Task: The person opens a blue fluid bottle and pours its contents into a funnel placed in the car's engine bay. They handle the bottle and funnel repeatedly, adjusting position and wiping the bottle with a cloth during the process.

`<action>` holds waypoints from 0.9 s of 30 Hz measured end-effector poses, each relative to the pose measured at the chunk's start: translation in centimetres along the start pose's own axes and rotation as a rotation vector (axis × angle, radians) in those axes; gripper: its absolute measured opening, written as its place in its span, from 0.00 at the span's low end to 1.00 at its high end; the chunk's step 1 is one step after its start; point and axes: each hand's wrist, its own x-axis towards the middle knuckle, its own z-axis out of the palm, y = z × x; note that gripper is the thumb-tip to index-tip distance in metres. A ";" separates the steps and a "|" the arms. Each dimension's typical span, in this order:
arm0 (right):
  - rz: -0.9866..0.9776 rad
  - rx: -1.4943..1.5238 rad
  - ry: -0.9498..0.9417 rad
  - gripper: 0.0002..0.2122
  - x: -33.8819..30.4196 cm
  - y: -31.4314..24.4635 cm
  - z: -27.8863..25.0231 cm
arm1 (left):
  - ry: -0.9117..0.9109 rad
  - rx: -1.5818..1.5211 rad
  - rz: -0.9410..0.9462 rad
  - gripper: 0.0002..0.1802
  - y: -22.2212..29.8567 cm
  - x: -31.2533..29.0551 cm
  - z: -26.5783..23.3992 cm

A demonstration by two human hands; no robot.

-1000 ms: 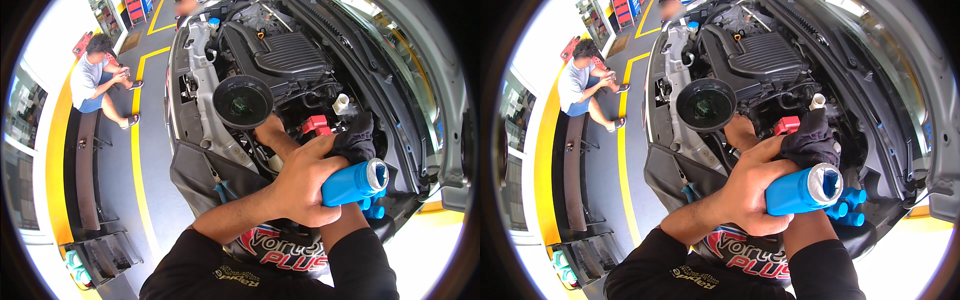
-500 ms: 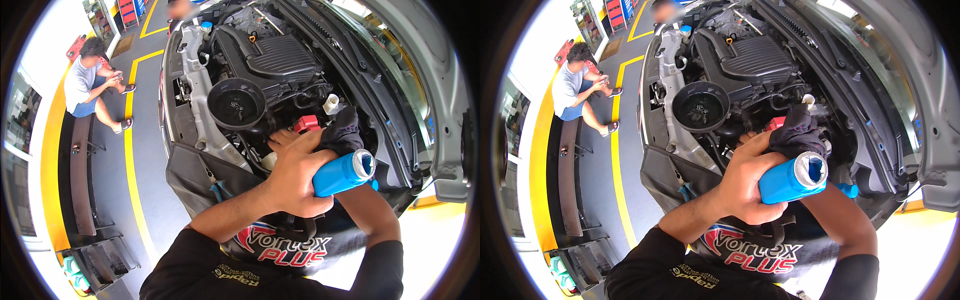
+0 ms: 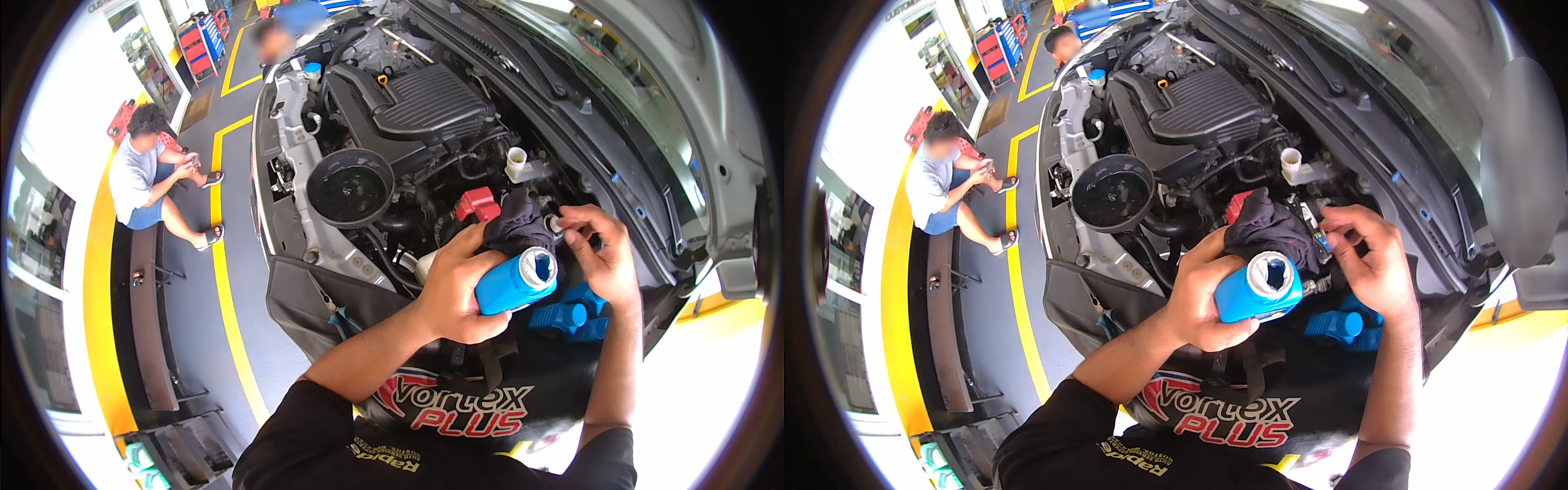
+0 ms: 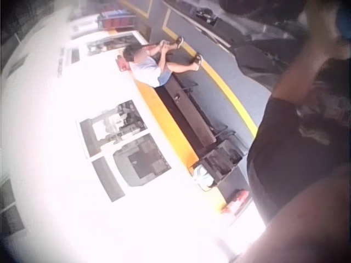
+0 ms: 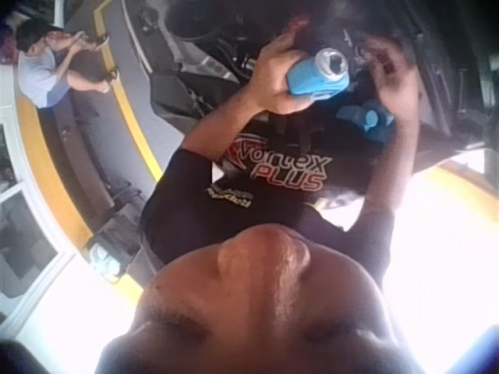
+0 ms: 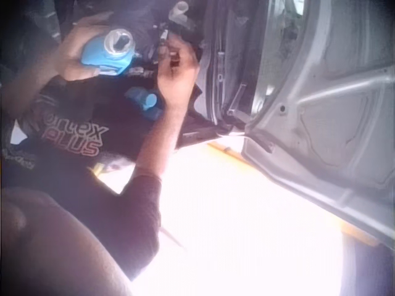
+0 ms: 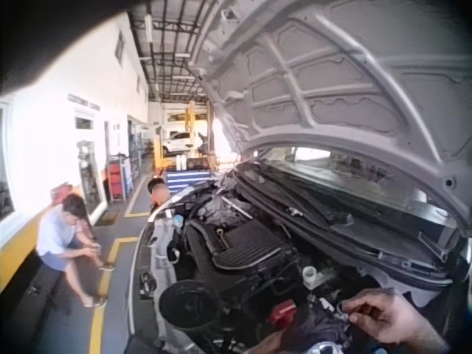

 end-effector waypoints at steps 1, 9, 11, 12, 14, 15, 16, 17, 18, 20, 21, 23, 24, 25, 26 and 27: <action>-0.027 0.034 -0.032 0.17 -0.1 0.2 0.4 | -0.026 0.011 0.000 0.30 -0.1 -0.3 0.1; 0.034 0.236 -0.315 0.22 -1.9 -0.7 -1.2 | -0.142 -0.015 -0.072 0.31 0.2 -0.5 0.4; 0.029 0.165 -0.290 0.15 -1.3 -2.1 -1.1 | -0.170 -0.013 -0.095 0.30 0.1 -0.4 0.0; 0.001 0.120 -0.297 0.14 -1.3 -1.9 -1.4 | -0.151 -0.032 -0.068 0.30 0.1 0.0 0.1; 0.107 0.261 -0.454 0.14 -1.8 -1.2 -1.8 | -0.166 -0.067 -0.116 0.30 -0.2 -0.2 0.1; 0.057 0.245 -0.489 0.14 -1.8 -1.5 -1.6 | -0.150 -0.069 -0.125 0.30 -0.1 -0.2 0.1; 0.009 0.232 -0.521 0.15 -1.6 -2.0 -1.1 | -0.139 -0.070 -0.135 0.30 0.0 0.0 0.3; -0.027 0.179 -0.488 0.19 -1.8 -2.2 -0.3 | -0.127 -0.068 -0.119 0.30 -0.1 0.1 0.5; -0.058 0.091 -0.443 0.22 -1.9 -2.1 0.6 | -0.115 -0.059 -0.110 0.30 -0.1 0.1 0.5; -0.035 -0.021 -0.400 0.25 -1.9 -3.0 1.2 | -0.122 -0.039 -0.126 0.31 -0.1 0.1 0.4; -0.019 0.000 -0.395 0.25 -1.8 -3.2 1.3 | -0.121 -0.024 -0.136 0.31 0.0 0.0 0.3; 0.009 0.042 -0.389 0.25 -1.7 -3.4 1.5 | -0.089 -0.074 -0.180 0.31 0.1 -0.3 0.2; 0.004 0.036 -0.372 0.26 -1.6 -3.5 1.7 | -0.066 -0.091 -0.204 0.31 0.1 -0.4 -0.1; -0.003 0.031 -0.356 0.27 -1.6 -3.8 1.8 | -0.045 -0.119 -0.210 0.32 -0.1 -0.7 -0.2; -0.012 0.027 -0.341 0.28 -1.7 -4.0 1.9 | -0.053 -0.085 -0.157 0.32 -0.1 -0.4 -0.1; -0.013 -0.007 -0.335 0.29 -1.8 -4.2 2.1 | -0.051 -0.036 -0.121 0.32 0.1 -0.2 -0.2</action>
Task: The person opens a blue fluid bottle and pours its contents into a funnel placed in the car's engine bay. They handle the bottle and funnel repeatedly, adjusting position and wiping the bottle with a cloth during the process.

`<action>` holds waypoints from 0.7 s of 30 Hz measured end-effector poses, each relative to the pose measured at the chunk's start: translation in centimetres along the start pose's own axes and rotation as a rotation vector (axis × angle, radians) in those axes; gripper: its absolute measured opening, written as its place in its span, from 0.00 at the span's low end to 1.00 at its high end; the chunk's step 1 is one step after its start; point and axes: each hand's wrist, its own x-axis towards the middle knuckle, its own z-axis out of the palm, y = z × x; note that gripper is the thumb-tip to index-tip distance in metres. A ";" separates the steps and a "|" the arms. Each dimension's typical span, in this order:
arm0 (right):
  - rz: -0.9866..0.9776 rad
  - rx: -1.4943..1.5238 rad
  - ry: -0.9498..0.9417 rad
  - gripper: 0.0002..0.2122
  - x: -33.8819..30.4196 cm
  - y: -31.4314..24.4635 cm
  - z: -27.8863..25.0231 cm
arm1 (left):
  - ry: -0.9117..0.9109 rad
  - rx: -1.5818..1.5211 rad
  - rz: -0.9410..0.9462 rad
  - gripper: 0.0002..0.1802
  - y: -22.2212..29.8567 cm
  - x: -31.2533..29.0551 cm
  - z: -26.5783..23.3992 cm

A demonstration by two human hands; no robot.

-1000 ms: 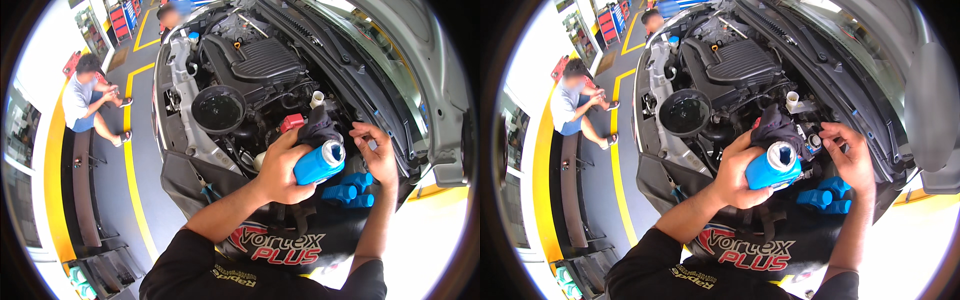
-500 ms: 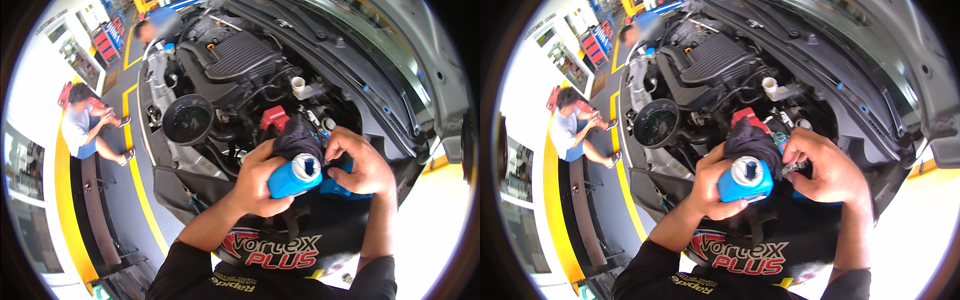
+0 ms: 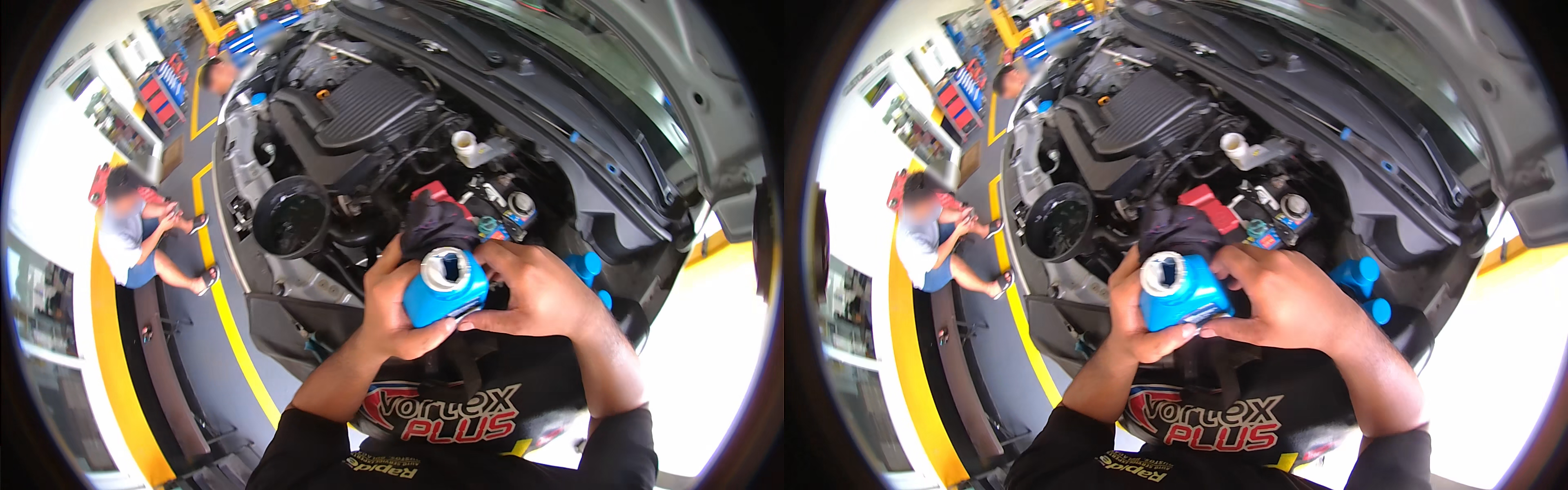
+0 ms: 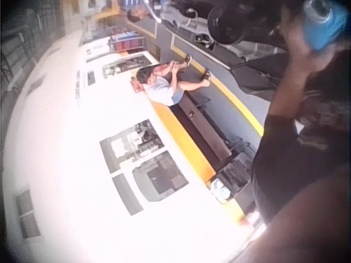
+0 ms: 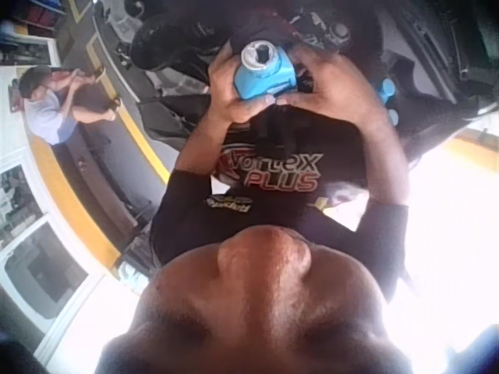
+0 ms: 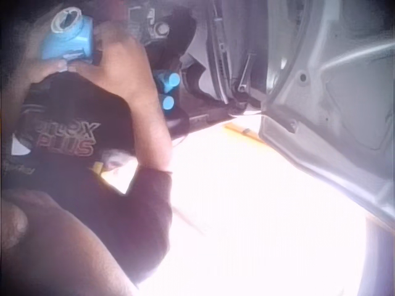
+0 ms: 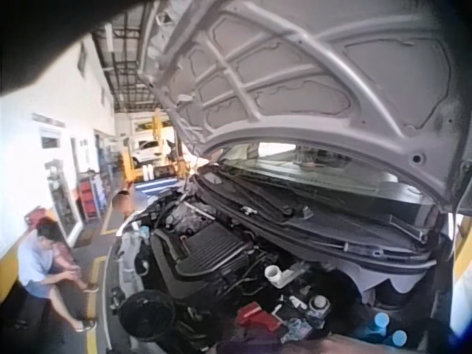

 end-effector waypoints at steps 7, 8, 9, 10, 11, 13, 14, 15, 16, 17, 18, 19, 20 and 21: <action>0.011 0.005 -0.003 0.28 0.4 0.7 0.8 | -0.021 0.040 0.049 0.31 -0.4 -0.2 0.2; 0.003 -0.005 -0.007 0.28 0.4 1.0 0.9 | -0.028 0.052 0.046 0.31 -0.2 -0.3 0.2; 0.000 -0.011 -0.013 0.28 0.3 1.2 1.0 | -0.036 0.064 0.038 0.31 -0.1 -0.4 0.3; 0.003 0.010 0.003 0.26 0.4 1.2 1.1 | -0.038 0.088 0.045 0.31 -0.2 -0.4 0.4; 0.000 -0.003 -0.004 0.25 0.3 1.3 1.1 | -0.042 0.087 0.047 0.32 -0.3 -0.3 0.5; -0.012 -0.025 -0.018 0.24 0.4 1.4 1.0 | -0.050 0.092 0.047 0.33 -0.4 -0.4 0.6; 0.012 -0.028 -0.036 0.23 0.4 1.2 0.9 | -0.051 0.095 0.041 0.33 -0.5 -0.6 0.6; 0.011 -0.024 -0.035 0.23 0.5 1.1 0.9 | -0.041 0.108 0.056 0.32 -0.6 -0.5 0.7; 0.010 -0.019 -0.033 0.23 0.5 1.2 1.0 | -0.031 0.120 0.071 0.32 -0.7 -0.5 0.8; 0.009 -0.015 -0.032 0.23 0.5 1.2 1.0 | -0.022 0.133 0.086 0.31 -0.8 -0.5 0.7; 0.007 -0.014 -0.034 0.23 0.5 1.3 1.1 | -0.026 0.140 0.082 0.31 -0.8 -0.5 0.7; 0.005 -0.012 -0.037 0.23 0.5 1.3 1.1 | -0.031 0.147 0.077 0.31 -0.8 -0.6 0.6; 0.003 -0.011 -0.039 0.23 0.5 1.3 1.2 | -0.036 0.154 0.073 0.32 -0.8 -0.7 0.6; 0.005 -0.016 -0.044 0.23 0.5 1.2 1.2 | -0.049 0.155 0.050 0.32 -0.7 -0.8 0.5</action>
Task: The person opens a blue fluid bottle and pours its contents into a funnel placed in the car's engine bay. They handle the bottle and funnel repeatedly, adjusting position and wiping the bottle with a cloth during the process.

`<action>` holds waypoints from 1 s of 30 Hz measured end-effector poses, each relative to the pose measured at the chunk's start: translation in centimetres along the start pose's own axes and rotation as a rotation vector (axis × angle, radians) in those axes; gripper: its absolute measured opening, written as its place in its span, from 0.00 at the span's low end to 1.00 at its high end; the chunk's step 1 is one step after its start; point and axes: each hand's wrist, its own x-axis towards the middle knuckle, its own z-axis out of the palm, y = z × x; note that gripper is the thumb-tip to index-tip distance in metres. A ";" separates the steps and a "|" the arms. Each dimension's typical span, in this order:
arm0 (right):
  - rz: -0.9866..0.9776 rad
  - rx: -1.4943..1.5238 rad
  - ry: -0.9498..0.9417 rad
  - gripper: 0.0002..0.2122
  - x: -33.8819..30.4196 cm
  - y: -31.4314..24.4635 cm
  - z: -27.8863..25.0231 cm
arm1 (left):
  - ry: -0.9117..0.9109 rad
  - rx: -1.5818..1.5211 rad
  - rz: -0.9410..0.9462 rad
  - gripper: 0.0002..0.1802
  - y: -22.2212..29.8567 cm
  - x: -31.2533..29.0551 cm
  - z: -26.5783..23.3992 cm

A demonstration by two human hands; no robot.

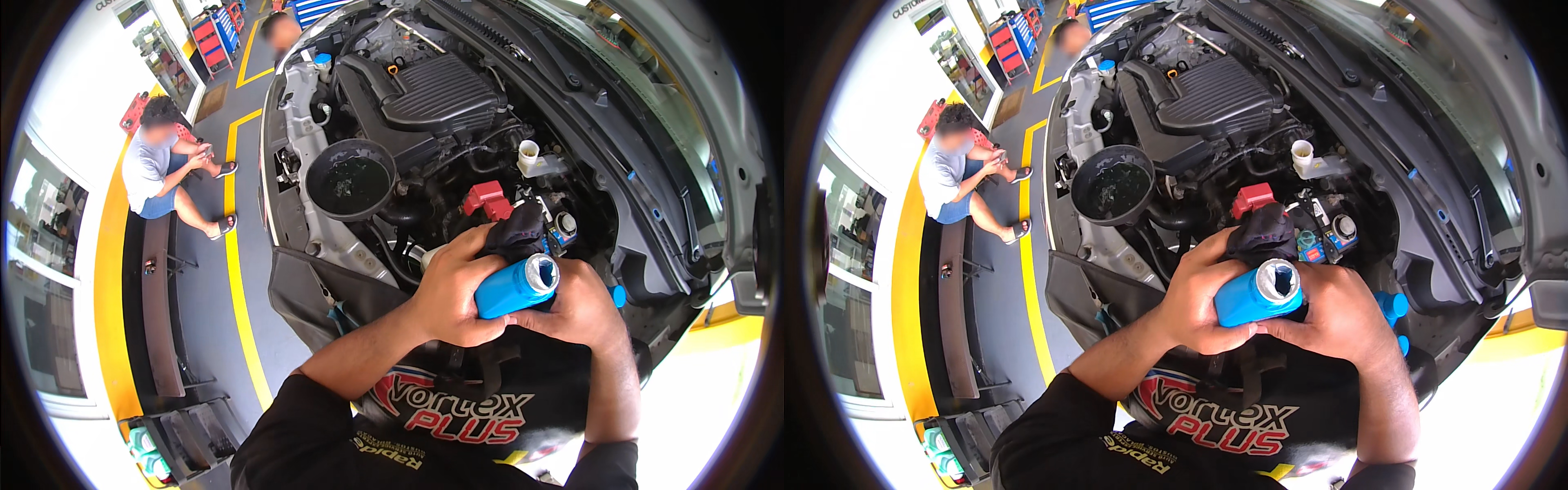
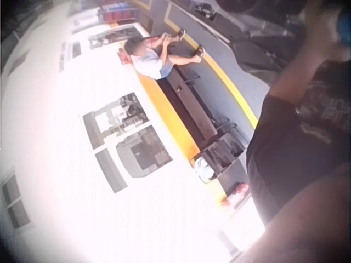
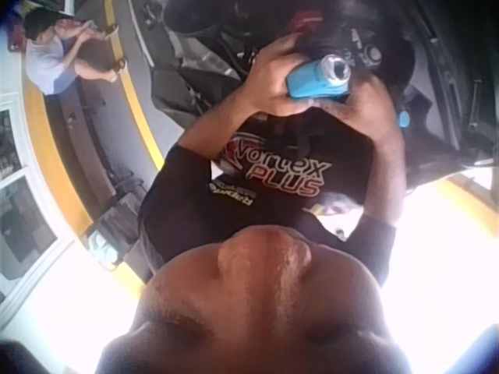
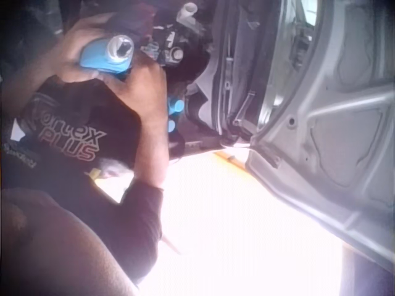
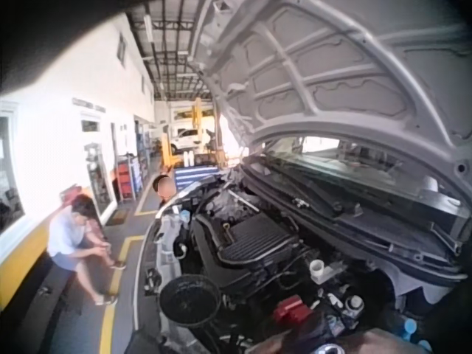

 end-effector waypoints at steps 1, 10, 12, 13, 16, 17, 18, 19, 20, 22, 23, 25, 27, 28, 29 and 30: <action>0.003 -0.005 -0.006 0.22 0.1 -0.2 0.0 | -0.016 -0.001 -0.022 0.33 0.1 -0.1 -0.2; 0.014 -0.060 -0.039 0.22 0.1 -0.2 -0.2 | -0.056 0.015 -0.018 0.34 0.0 0.3 -0.5; -0.006 -0.083 -0.006 0.22 0.0 -0.1 -0.3 | -0.073 0.005 -0.027 0.34 -0.1 0.5 -0.6; 0.015 -0.079 -0.025 0.22 -0.1 0.0 -0.5 | -0.059 0.009 -0.026 0.34 0.0 0.6 -0.3; 0.014 -0.023 -0.042 0.21 -0.1 0.5 -0.5 | -0.041 0.009 -0.033 0.32 0.1 1.0 0.1; 0.036 -0.024 -0.036 0.21 -0.5 0.6 -0.7 | -0.051 -0.001 -0.032 0.32 0.1 1.1 0.4; 0.041 -0.013 -0.038 0.21 -0.5 0.6 -0.6 | -0.056 0.008 -0.042 0.32 0.2 1.0 0.3; 0.048 -0.026 -0.040 0.21 -0.5 0.6 -0.6 | -0.058 -0.001 -0.039 0.32 0.2 1.0 0.4; 0.053 -0.040 -0.043 0.21 -0.5 0.5 -0.8 | -0.057 -0.008 -0.037 0.32 0.2 1.1 0.4; 0.052 -0.053 -0.056 0.21 0.2 -0.1 -0.5 | -0.051 -0.001 -0.031 0.32 0.2 0.7 -0.2; 0.059 -0.061 -0.060 0.21 -0.1 -0.3 -0.9 | -0.047 -0.001 -0.020 0.32 0.1 0.8 0.2; 0.016 -0.067 -0.035 0.22 -0.2 0.0 -0.5 | -0.057 0.015 -0.012 0.32 -0.1 0.7 -0.1; 0.031 -0.087 -0.027 0.23 -0.3 -0.3 -0.5 | -0.068 0.046 -0.007 0.33 -0.1 0.5 -0.2; 0.039 -0.084 -0.033 0.23 -0.3 -0.3 -0.4 | -0.054 0.033 0.016 0.34 -0.2 0.5 0.0; 0.024 -0.069 -0.031 0.23 -0.1 -0.2 -0.2 | -0.046 0.033 -0.005 0.34 -0.1 0.4 -0.1; 0.019 -0.060 -0.027 0.23 -0.1 -0.2 -0.2 | -0.038 0.021 -0.021 0.35 -0.1 0.4 0.0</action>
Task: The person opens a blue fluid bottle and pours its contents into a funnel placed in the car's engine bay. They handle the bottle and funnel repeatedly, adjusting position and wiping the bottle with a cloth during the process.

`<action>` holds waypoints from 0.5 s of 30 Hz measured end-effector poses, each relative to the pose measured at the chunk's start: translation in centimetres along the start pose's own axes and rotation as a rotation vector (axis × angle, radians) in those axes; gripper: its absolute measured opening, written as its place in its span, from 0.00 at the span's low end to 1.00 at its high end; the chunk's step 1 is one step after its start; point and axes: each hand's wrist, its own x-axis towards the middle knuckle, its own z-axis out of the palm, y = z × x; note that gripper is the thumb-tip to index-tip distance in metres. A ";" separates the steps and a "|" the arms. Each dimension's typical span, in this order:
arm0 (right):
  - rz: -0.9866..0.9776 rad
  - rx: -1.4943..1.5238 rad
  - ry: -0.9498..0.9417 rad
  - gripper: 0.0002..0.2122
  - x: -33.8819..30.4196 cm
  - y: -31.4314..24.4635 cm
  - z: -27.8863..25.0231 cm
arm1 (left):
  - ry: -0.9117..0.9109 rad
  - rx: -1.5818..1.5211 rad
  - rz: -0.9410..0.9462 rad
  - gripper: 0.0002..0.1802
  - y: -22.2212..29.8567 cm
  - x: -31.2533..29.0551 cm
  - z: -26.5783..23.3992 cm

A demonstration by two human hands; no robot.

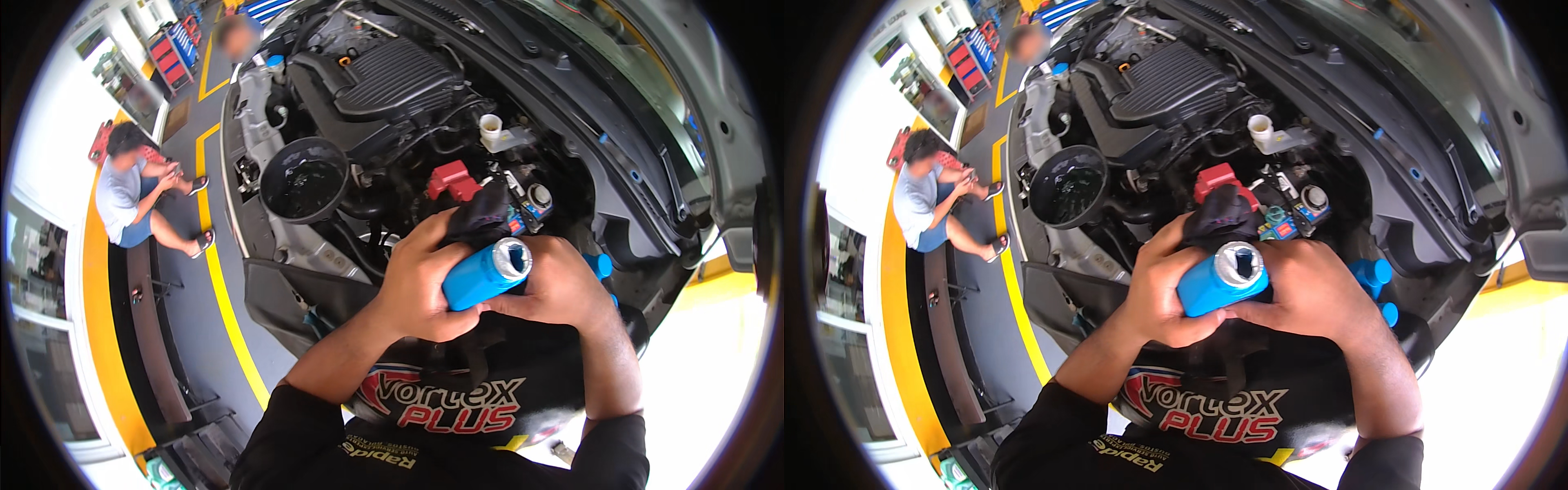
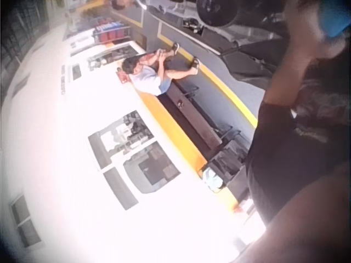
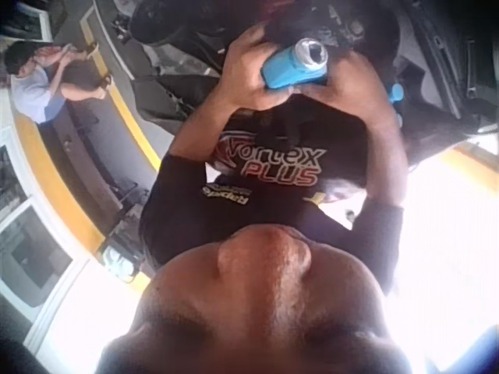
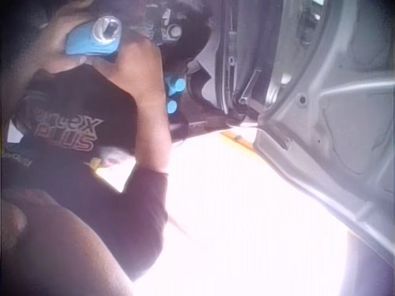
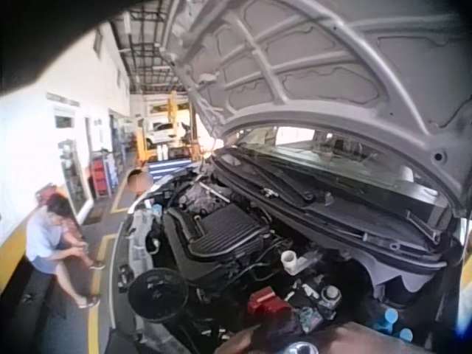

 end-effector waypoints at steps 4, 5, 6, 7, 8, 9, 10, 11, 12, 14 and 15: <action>-0.013 0.000 -0.001 0.21 0.2 0.0 0.3 | -0.011 0.005 -0.031 0.34 0.1 -0.4 -0.2; -0.021 0.004 0.011 0.20 0.3 0.0 0.3 | -0.007 0.012 -0.020 0.33 0.3 -0.3 -0.2; -0.022 0.012 0.012 0.20 0.2 0.2 0.4 | -0.009 0.010 -0.025 0.33 0.2 -0.3 -0.2; -0.023 0.020 0.013 0.20 0.2 0.3 0.4 | -0.010 0.008 -0.031 0.33 0.2 -0.3 -0.1; -0.023 0.028 0.014 0.19 0.1 0.5 0.5 | -0.012 0.006 -0.036 0.32 0.2 -0.3 -0.1; -0.031 0.025 0.028 0.19 0.1 0.5 0.5 | -0.008 0.000 -0.034 0.32 0.3 -0.2 -0.1; -0.018 0.029 0.023 0.19 0.1 0.3 0.4 | -0.007 0.000 -0.029 0.32 0.3 -0.1 0.0; -0.004 0.033 0.019 0.19 0.1 0.1 0.2 | -0.007 -0.001 -0.025 0.32 0.3 -0.1 0.0; 0.008 0.037 0.015 0.19 0.1 0.0 0.1 | -0.007 0.000 -0.019 0.32 0.3 -0.1 0.0; -0.009 0.037 0.002 0.19 0.2 0.0 0.2 | -0.018 0.002 -0.035 0.31 0.3 -0.2 0.0; -0.002 0.034 -0.001 0.19 0.2 -0.1 0.1 | -0.017 0.005 -0.035 0.30 0.4 -0.3 0.0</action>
